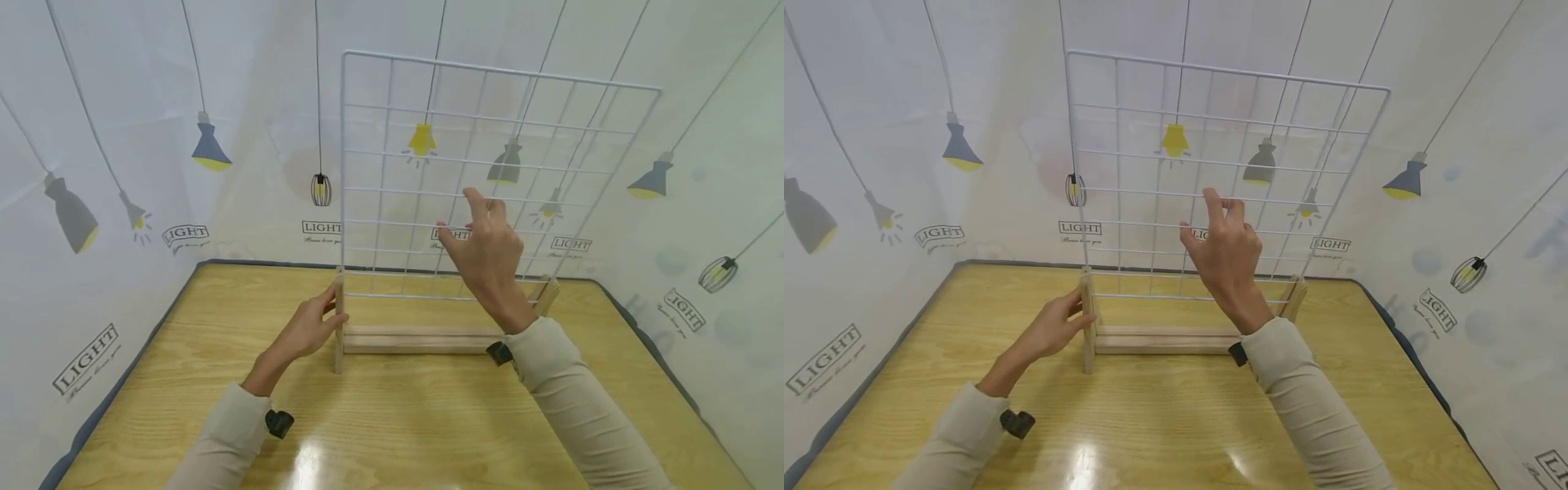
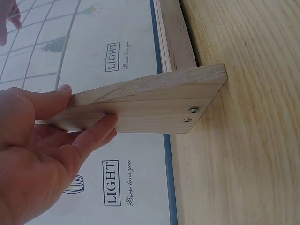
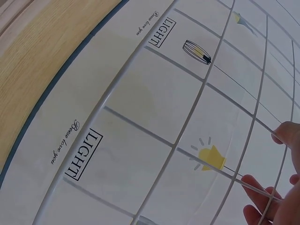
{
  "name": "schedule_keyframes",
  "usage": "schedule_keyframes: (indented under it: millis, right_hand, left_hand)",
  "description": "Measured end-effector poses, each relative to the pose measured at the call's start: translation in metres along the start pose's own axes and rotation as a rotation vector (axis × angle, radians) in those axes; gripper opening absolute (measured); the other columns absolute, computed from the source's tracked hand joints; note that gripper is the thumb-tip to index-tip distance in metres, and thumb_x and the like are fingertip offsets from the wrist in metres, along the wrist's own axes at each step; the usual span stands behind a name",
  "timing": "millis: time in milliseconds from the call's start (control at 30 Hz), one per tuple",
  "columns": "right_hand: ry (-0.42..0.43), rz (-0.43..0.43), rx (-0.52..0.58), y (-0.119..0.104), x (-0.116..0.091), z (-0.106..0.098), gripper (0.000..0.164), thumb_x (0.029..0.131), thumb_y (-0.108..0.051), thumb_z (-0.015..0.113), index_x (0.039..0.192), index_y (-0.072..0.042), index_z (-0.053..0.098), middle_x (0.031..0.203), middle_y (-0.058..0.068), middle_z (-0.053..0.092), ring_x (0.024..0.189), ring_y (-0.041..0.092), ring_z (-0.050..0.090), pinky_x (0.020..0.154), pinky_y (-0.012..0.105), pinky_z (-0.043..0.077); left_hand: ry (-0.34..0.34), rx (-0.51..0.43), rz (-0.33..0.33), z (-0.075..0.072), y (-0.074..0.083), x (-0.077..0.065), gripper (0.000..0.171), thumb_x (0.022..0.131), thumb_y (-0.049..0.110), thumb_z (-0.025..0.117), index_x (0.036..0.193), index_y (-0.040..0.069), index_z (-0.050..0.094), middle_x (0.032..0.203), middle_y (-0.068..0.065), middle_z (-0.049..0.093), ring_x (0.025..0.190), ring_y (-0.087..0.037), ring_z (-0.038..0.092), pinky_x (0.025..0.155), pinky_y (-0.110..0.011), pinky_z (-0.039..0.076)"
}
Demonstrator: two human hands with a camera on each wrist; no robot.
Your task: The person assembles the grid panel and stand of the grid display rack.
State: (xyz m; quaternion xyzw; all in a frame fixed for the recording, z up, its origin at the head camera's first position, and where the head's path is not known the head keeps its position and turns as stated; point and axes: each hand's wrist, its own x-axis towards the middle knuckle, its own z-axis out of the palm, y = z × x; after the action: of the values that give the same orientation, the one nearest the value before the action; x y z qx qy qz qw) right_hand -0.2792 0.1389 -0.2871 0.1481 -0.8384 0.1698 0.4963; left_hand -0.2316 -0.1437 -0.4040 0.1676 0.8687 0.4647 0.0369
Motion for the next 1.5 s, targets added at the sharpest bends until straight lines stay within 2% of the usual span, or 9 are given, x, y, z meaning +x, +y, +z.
schedule_keyframes:
  millis: [267, 467, 600, 667, 833, 967, 1100, 1233, 1500]
  right_hand:
    - [-0.016, 0.013, -0.002, 0.001, -0.004, 0.0, 0.059, 0.08, -0.035, 0.082, 0.127, -0.009, 0.059, 0.102, 0.024, 0.065, 0.061, 0.029, 0.067, 0.04, 0.04, 0.045]
    - [-0.022, 0.014, 0.005, 0.002, -0.007, 0.002, 0.059, 0.08, -0.036, 0.082, 0.127, -0.01, 0.058, 0.102, 0.024, 0.066, 0.06, 0.028, 0.066, 0.039, 0.041, 0.044]
    - [-0.024, 0.01, 0.002, 0.003, -0.008, 0.002, 0.059, 0.081, -0.036, 0.081, 0.128, -0.01, 0.058, 0.102, 0.024, 0.065, 0.058, 0.029, 0.065, 0.039, 0.04, 0.043]
    - [-0.023, 0.004, -0.001, 0.003, -0.008, 0.002, 0.059, 0.081, -0.035, 0.081, 0.128, -0.01, 0.058, 0.103, 0.024, 0.065, 0.057, 0.029, 0.064, 0.039, 0.039, 0.042]
    - [-0.028, 0.001, 0.002, 0.004, -0.008, 0.003, 0.058, 0.081, -0.034, 0.08, 0.129, -0.01, 0.058, 0.104, 0.024, 0.065, 0.054, 0.029, 0.06, 0.039, 0.039, 0.042]
    - [-0.039, 0.007, 0.002, 0.004, -0.009, 0.003, 0.058, 0.081, -0.034, 0.08, 0.129, -0.011, 0.057, 0.106, 0.025, 0.065, 0.051, 0.028, 0.056, 0.039, 0.039, 0.043]
    - [-0.045, 0.005, -0.008, 0.003, -0.01, 0.003, 0.058, 0.081, -0.033, 0.08, 0.129, -0.011, 0.057, 0.106, 0.025, 0.065, 0.049, 0.028, 0.053, 0.039, 0.039, 0.043]
    - [-0.043, 0.003, -0.018, 0.003, -0.01, 0.003, 0.057, 0.081, -0.033, 0.08, 0.129, -0.012, 0.057, 0.106, 0.026, 0.065, 0.049, 0.029, 0.054, 0.039, 0.04, 0.044]
    - [-0.035, -0.013, -0.039, 0.003, -0.014, 0.005, 0.06, 0.077, -0.031, 0.083, 0.128, -0.012, 0.058, 0.103, 0.024, 0.066, 0.05, 0.03, 0.057, 0.04, 0.042, 0.047]
  left_hand:
    - [-0.003, 0.003, 0.002, -0.001, 0.004, 0.001, 0.071, 0.102, 0.012, 0.055, 0.157, 0.001, 0.012, 0.156, -0.028, 0.029, 0.138, -0.043, 0.041, 0.102, -0.05, 0.048]
    - [0.005, -0.001, 0.02, -0.009, 0.012, 0.003, 0.068, 0.104, 0.019, 0.053, 0.158, 0.001, 0.016, 0.155, -0.026, 0.033, 0.14, -0.043, 0.039, 0.107, -0.055, 0.043]
    - [0.097, 0.009, 0.09, -0.019, 0.031, 0.01, 0.065, 0.106, 0.026, 0.049, 0.157, 0.0, 0.018, 0.157, -0.024, 0.031, 0.143, -0.039, 0.036, 0.112, -0.053, 0.039]
    - [0.166, -0.004, 0.141, -0.024, 0.044, 0.014, 0.064, 0.106, 0.027, 0.048, 0.157, 0.002, 0.02, 0.158, -0.02, 0.032, 0.141, -0.037, 0.04, 0.11, -0.05, 0.042]
    - [0.281, -0.154, 0.278, -0.036, 0.078, 0.028, 0.05, 0.107, 0.023, 0.045, 0.152, 0.003, 0.035, 0.147, -0.016, 0.05, 0.132, -0.029, 0.053, 0.104, -0.042, 0.049]
    - [0.324, -0.251, 0.337, -0.042, 0.097, 0.04, 0.044, 0.108, 0.023, 0.041, 0.145, 0.0, 0.043, 0.138, -0.016, 0.058, 0.127, -0.025, 0.057, 0.103, -0.042, 0.05]
    - [0.332, -0.323, 0.342, -0.044, 0.105, 0.047, 0.04, 0.109, 0.023, 0.038, 0.142, 0.002, 0.045, 0.134, -0.017, 0.061, 0.12, -0.027, 0.063, 0.095, -0.045, 0.054]
    - [0.328, -0.383, 0.32, -0.043, 0.108, 0.051, 0.036, 0.109, 0.02, 0.037, 0.139, 0.005, 0.048, 0.127, -0.02, 0.064, 0.113, -0.028, 0.066, 0.091, -0.042, 0.057]
    - [0.368, -0.436, 0.292, -0.037, 0.106, 0.049, 0.028, 0.109, 0.017, 0.035, 0.117, -0.004, 0.052, 0.115, -0.021, 0.068, 0.106, -0.03, 0.069, 0.087, -0.04, 0.059]
